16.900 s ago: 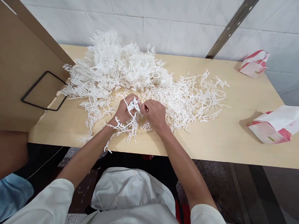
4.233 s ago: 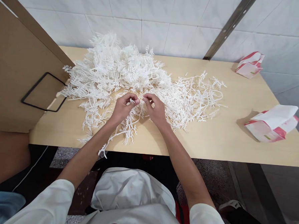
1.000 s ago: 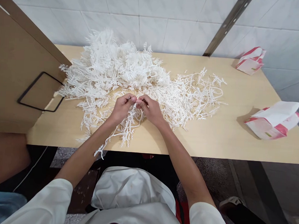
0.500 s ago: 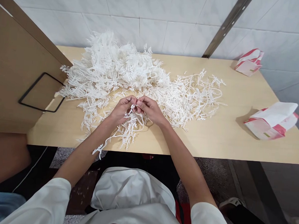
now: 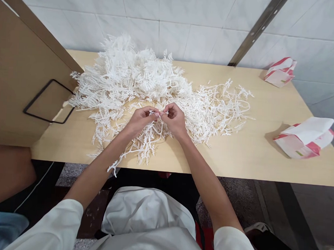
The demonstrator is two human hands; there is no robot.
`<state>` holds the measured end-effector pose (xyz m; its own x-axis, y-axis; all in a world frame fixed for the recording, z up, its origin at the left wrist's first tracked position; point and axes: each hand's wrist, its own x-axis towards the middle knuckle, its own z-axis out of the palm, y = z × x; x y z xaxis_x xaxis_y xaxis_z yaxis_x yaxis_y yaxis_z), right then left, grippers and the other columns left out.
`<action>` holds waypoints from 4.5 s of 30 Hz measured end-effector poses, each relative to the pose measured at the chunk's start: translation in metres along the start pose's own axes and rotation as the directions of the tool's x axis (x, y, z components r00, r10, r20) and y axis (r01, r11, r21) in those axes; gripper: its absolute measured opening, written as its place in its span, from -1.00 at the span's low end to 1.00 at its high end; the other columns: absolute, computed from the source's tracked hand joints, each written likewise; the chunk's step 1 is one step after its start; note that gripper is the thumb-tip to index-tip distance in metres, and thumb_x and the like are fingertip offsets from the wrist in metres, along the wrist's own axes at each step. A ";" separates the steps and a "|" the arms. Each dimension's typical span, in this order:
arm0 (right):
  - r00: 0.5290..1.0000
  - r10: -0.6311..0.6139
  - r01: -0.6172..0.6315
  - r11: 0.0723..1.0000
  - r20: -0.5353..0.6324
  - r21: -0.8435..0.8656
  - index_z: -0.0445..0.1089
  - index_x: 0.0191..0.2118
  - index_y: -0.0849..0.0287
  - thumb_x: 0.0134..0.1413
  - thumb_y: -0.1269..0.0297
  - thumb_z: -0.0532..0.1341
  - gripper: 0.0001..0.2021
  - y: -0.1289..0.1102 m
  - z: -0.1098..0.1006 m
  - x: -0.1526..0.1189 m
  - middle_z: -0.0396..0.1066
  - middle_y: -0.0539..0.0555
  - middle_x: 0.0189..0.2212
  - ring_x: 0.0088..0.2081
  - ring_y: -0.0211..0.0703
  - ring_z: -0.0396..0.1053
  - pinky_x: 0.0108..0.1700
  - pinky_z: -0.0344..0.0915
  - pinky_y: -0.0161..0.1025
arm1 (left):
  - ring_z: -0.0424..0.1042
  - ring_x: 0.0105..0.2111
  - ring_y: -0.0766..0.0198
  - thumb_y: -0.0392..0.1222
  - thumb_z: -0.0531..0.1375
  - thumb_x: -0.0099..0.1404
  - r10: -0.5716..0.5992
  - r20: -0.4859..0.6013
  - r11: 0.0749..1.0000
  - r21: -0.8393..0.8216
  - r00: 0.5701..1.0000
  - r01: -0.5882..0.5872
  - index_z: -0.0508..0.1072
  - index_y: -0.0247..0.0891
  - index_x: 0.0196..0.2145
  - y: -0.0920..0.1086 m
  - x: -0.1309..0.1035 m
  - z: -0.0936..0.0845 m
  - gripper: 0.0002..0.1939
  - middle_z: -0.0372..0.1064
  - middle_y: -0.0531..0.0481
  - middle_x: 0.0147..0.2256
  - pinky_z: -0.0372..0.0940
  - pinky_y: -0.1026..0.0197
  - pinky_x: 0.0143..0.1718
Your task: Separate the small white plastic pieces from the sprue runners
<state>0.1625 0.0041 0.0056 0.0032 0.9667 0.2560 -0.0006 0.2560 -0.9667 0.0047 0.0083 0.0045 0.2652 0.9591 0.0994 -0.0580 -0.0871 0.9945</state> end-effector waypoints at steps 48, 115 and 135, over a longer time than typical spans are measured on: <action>0.989 -0.100 0.128 0.940 0.104 -0.315 0.51 -0.12 0.04 0.11 -0.02 0.26 -0.69 0.001 -0.004 0.000 0.55 0.02 -0.24 -0.24 -0.16 0.45 -0.15 0.35 -0.18 | 0.40 -0.33 0.34 0.09 0.24 0.25 0.145 -0.109 0.989 0.003 0.983 -0.146 0.43 -0.22 -0.27 0.000 0.001 0.001 -0.69 0.42 0.03 -0.37 0.27 0.27 -0.22; 0.960 -0.273 0.269 0.841 0.061 -0.469 0.45 -0.17 0.09 0.25 0.11 0.16 -0.79 0.005 0.000 -0.004 0.52 0.03 -0.26 -0.27 -0.23 0.45 -0.25 0.35 -0.27 | 0.33 -0.44 0.32 -0.15 0.09 0.36 0.283 -0.165 0.716 0.692 0.945 -0.093 0.39 -0.19 -0.24 0.000 -0.006 0.000 -0.88 0.42 0.04 -0.40 0.17 0.23 -0.34; 0.945 -0.287 0.317 0.694 0.155 -0.646 0.38 -0.24 0.11 0.31 0.08 0.06 -0.74 0.010 0.000 -0.007 0.51 0.05 -0.34 -0.34 -0.19 0.42 -0.22 0.31 -0.23 | 0.34 -0.38 0.26 -0.22 0.12 0.32 0.259 -0.098 0.568 0.820 0.961 -0.070 0.35 -0.17 -0.31 -0.001 -0.011 0.007 -0.96 0.45 0.04 -0.37 0.17 0.21 -0.28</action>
<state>0.1623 -0.0004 -0.0065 -0.1522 0.8408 0.5195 0.6466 0.4822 -0.5911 0.0088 -0.0042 0.0027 0.1458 0.9253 0.3501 0.7378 -0.3375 0.5847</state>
